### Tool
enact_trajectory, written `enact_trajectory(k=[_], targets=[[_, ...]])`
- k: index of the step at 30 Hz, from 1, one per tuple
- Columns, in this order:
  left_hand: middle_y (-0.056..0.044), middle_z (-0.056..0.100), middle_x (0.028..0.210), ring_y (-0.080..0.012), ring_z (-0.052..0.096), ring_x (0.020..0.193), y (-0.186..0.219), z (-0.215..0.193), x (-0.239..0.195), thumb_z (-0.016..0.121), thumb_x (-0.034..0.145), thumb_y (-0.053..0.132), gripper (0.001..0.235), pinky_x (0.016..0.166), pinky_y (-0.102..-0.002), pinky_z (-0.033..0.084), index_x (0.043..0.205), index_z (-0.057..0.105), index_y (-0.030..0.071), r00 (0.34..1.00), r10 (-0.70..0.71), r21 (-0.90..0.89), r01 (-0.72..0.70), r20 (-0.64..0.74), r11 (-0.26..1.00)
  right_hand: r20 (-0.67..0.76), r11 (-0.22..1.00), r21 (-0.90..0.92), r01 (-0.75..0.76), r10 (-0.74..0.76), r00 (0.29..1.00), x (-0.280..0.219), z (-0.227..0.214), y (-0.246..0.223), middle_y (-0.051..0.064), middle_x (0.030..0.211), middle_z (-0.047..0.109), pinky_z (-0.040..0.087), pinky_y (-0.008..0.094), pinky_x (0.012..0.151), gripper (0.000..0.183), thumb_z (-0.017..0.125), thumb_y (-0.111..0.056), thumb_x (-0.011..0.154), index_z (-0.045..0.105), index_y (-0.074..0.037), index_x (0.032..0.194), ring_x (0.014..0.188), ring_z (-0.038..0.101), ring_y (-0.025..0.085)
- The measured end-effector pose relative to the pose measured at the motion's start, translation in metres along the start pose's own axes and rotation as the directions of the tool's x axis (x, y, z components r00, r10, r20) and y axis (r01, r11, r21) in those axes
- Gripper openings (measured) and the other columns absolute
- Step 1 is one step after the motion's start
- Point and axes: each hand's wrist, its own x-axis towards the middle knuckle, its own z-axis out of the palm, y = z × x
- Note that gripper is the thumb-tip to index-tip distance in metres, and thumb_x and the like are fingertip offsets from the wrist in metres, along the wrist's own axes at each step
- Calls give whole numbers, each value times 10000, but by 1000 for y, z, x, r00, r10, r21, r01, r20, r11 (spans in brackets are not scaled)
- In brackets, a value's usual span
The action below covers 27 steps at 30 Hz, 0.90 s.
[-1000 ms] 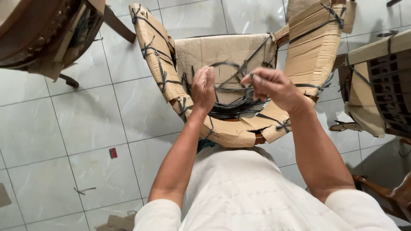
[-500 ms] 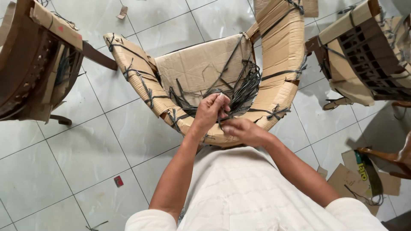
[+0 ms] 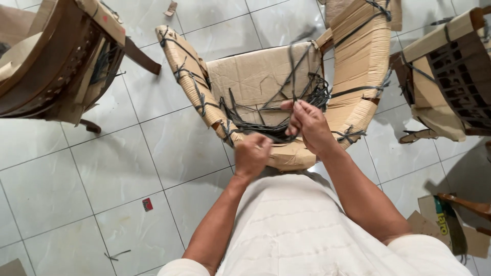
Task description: Wrapping and securing black plastic strips around a chair frame using a hook tool
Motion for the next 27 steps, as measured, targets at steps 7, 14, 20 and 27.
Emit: enact_trajectory(k=[7, 14, 20, 27], targets=[[-135, 723, 1144, -292, 654, 1159, 23, -55, 15, 592, 1054, 473, 494, 974, -441, 482, 1375, 573, 98, 969, -247, -716, 184, 16, 673, 272, 897, -441, 25, 107, 956, -35, 20, 32, -2, 563, 444, 521, 265, 460, 265, 515, -168, 1091, 683, 30, 1042, 476, 578, 123], [-53, 706, 686, -153, 763, 730, -3, -68, 23, 498, 1081, 455, 386, 715, -230, 589, 951, 661, 130, 913, -389, -895, 69, -121, 441, 279, 800, -599, 17, 190, 941, -54, 7, 26, -26, 547, 437, 467, 241, 490, 290, 527, -185, 1077, 713, -7, 945, 496, 523, 87], [-108, 785, 799, -159, 792, 790, -32, -83, 13, 458, 1077, 481, 447, 702, -205, 616, 923, 669, 118, 916, -352, -831, 41, -190, 555, 140, 756, -654, -8, 132, 981, -59, -32, 5, -33, 586, 427, 500, 247, 510, 287, 535, -225, 1106, 686, -26, 965, 515, 510, 97], [-112, 775, 742, -145, 785, 708, -63, -133, -14, 368, 1093, 447, 436, 634, -196, 608, 872, 625, 173, 767, -480, -771, -31, -426, 636, 117, 799, -595, -86, 192, 974, -60, -67, -26, -57, 597, 373, 459, 222, 499, 296, 556, -244, 1113, 640, -62, 896, 519, 433, 68]])
